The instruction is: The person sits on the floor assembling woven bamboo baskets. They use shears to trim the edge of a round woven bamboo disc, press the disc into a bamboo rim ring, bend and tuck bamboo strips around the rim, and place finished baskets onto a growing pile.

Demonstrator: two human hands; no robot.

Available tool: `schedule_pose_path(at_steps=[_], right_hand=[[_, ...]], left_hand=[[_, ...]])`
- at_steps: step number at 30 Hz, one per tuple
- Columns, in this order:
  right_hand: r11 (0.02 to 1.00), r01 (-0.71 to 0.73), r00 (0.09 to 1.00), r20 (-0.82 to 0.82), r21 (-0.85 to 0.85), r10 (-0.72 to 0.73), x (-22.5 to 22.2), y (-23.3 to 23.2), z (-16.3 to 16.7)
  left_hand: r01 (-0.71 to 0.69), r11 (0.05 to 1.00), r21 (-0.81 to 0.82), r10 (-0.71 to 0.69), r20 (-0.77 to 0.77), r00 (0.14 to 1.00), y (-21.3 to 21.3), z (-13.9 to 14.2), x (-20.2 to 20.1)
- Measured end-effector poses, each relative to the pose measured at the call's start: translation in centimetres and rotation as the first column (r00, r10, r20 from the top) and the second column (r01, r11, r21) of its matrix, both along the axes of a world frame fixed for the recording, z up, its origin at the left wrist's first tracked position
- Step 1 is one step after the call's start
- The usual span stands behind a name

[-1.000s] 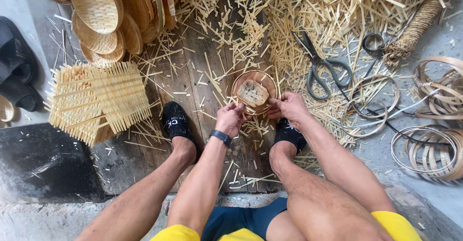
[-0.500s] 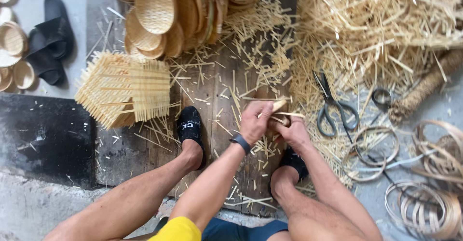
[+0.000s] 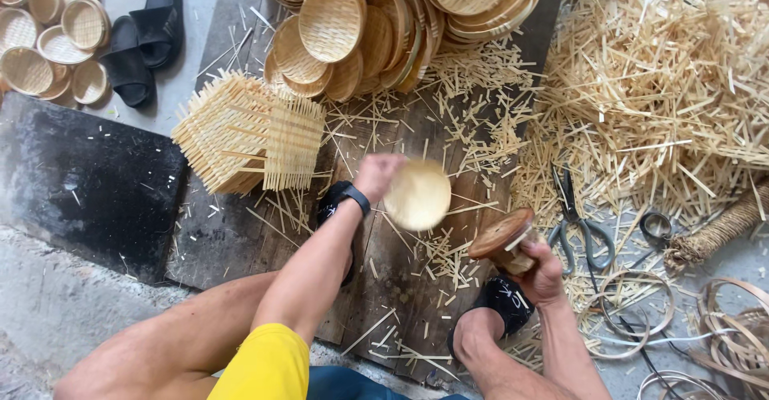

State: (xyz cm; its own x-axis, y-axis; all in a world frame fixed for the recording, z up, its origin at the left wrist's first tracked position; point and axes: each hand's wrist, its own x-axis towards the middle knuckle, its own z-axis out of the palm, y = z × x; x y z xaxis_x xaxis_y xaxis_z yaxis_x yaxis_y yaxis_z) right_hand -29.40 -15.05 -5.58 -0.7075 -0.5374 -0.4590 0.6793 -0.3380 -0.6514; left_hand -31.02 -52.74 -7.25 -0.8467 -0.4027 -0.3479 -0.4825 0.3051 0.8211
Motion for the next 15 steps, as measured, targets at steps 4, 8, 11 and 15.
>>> schedule_pose_path(at_steps=[4, 8, 11, 15], right_hand=[[0.999, 0.041, 0.997, 0.063, -0.002, -0.041, 0.8, 0.5, -1.8], [0.999, 0.004, 1.000, 0.008, 0.038, -0.004, 1.4, -1.0, -1.9], [0.992, -0.045, 0.999, 0.012, 0.117, 0.044, 1.2, -3.0, 0.0], [0.999, -0.052, 0.996, 0.067, 0.016, 0.050, 0.4, -5.1, 1.3]], left_hand=[[-0.377, 0.586, 0.717, 0.541, 0.001, 0.841, -4.1, 5.2, -2.2], [-0.433, 0.649, 0.626, 0.270, 0.342, 0.900, -0.7, 7.1, -1.4], [-0.246, 0.774, 0.583, -0.033, 0.425, 0.904, 5.5, 4.4, 1.9], [-0.274, 0.772, 0.574, 0.132, 0.277, 0.952, 10.8, -0.6, 5.0]])
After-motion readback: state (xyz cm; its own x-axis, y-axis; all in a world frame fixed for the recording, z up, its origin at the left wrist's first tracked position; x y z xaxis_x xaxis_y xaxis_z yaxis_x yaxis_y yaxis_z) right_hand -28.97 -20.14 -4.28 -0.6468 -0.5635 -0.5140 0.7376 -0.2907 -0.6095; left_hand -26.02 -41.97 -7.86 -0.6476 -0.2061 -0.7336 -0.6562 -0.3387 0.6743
